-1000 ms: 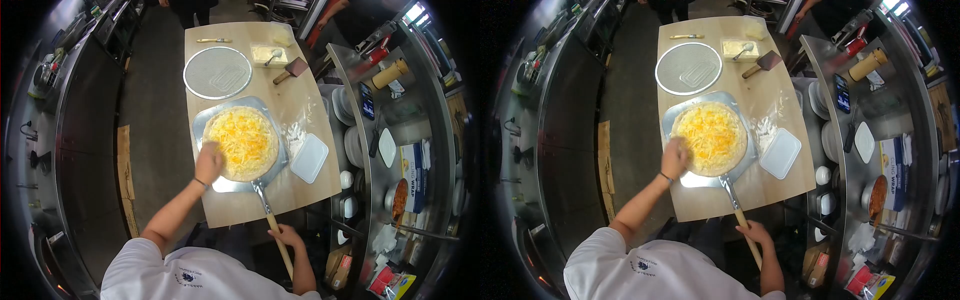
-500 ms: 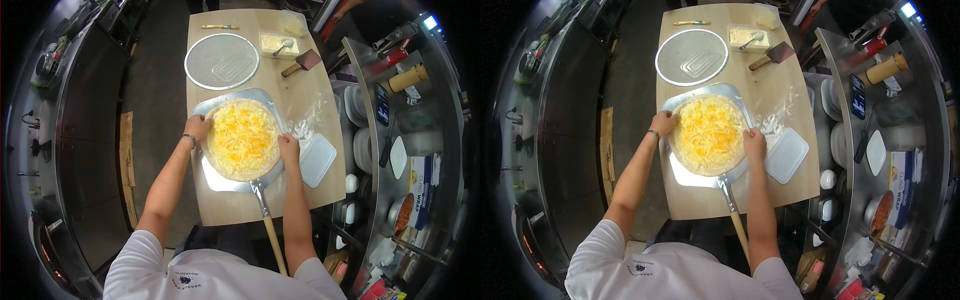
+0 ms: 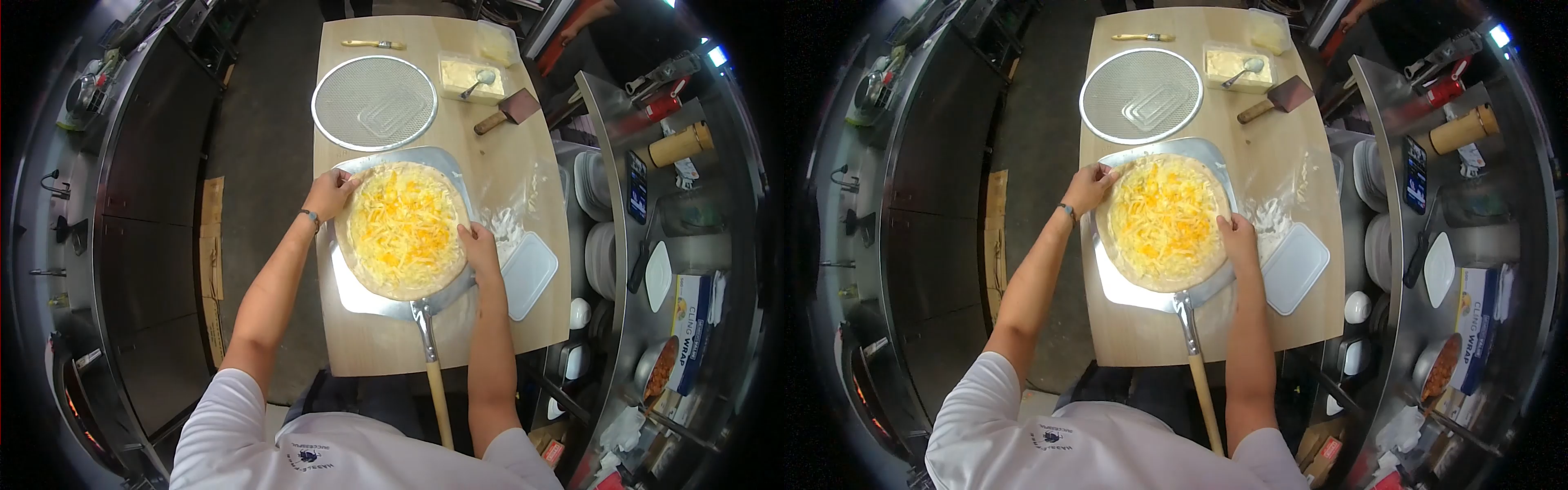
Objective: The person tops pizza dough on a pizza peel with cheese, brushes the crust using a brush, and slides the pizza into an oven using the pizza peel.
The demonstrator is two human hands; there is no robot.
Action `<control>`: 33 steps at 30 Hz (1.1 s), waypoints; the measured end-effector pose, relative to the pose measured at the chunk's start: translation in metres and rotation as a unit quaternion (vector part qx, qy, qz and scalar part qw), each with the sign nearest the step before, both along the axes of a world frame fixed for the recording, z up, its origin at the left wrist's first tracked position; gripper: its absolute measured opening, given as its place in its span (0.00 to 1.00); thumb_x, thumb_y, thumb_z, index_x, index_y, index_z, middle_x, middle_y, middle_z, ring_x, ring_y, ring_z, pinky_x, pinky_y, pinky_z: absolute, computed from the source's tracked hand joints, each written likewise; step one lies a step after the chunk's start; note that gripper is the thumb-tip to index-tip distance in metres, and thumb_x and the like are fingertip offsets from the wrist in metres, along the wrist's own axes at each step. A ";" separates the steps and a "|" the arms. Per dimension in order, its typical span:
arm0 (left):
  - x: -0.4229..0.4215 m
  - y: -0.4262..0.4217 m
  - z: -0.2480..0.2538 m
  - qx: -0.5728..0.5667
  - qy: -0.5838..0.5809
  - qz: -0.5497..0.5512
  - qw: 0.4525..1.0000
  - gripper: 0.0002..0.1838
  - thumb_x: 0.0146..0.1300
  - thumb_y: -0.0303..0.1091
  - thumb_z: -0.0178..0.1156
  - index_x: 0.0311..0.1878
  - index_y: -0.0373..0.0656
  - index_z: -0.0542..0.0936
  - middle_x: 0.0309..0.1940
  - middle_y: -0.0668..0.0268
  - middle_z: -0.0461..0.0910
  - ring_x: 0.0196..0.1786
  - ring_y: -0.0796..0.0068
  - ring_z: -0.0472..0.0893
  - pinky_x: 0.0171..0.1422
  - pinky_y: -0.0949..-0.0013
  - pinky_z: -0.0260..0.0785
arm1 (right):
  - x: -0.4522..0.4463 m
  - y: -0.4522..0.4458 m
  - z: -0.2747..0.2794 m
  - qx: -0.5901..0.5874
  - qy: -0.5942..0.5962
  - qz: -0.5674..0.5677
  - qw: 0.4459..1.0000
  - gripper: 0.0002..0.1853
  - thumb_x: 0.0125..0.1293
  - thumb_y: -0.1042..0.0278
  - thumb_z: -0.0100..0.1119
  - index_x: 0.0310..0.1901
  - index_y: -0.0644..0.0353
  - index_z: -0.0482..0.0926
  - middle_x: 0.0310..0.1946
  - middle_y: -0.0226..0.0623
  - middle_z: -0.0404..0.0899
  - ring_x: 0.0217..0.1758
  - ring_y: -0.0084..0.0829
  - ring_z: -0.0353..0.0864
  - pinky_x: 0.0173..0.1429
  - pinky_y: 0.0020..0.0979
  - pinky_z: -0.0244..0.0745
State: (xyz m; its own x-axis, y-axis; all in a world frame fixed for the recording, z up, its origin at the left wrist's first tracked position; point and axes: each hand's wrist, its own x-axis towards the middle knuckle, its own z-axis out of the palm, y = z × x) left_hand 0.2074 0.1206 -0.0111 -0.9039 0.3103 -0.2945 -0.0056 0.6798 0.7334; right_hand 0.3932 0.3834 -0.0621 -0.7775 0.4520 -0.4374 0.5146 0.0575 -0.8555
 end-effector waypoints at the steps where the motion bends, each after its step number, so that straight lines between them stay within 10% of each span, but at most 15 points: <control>1: -0.005 0.000 -0.003 -0.001 0.001 -0.001 1.000 0.19 0.60 0.43 0.62 0.41 0.34 0.78 0.29 0.58 0.81 0.30 0.70 0.79 0.38 0.68 0.71 | -0.001 -0.001 -0.005 -0.001 0.001 -0.001 1.000 0.17 0.65 0.67 0.57 0.49 0.72 0.75 0.35 0.37 0.82 0.35 0.21 0.79 0.40 0.23 0.71; 28: 0.016 -0.025 -0.037 0.097 0.024 0.074 0.992 0.22 0.62 0.48 0.58 0.43 0.34 0.79 0.30 0.55 0.82 0.33 0.69 0.81 0.41 0.67 0.71 | -0.071 -0.003 0.039 -0.194 0.186 0.065 0.961 0.16 0.65 0.63 0.58 0.43 0.71 0.78 0.34 0.36 0.82 0.34 0.19 0.78 0.38 0.21 0.71; 33: -0.007 -0.014 -0.007 -0.079 0.053 -0.028 0.995 0.25 0.60 0.51 0.58 0.41 0.33 0.81 0.32 0.50 0.82 0.37 0.56 0.82 0.44 0.62 0.73 | -0.091 0.020 0.021 0.068 -0.029 0.079 0.994 0.24 0.62 0.50 0.59 0.34 0.70 0.81 0.25 0.41 0.82 0.29 0.29 0.80 0.36 0.30 0.72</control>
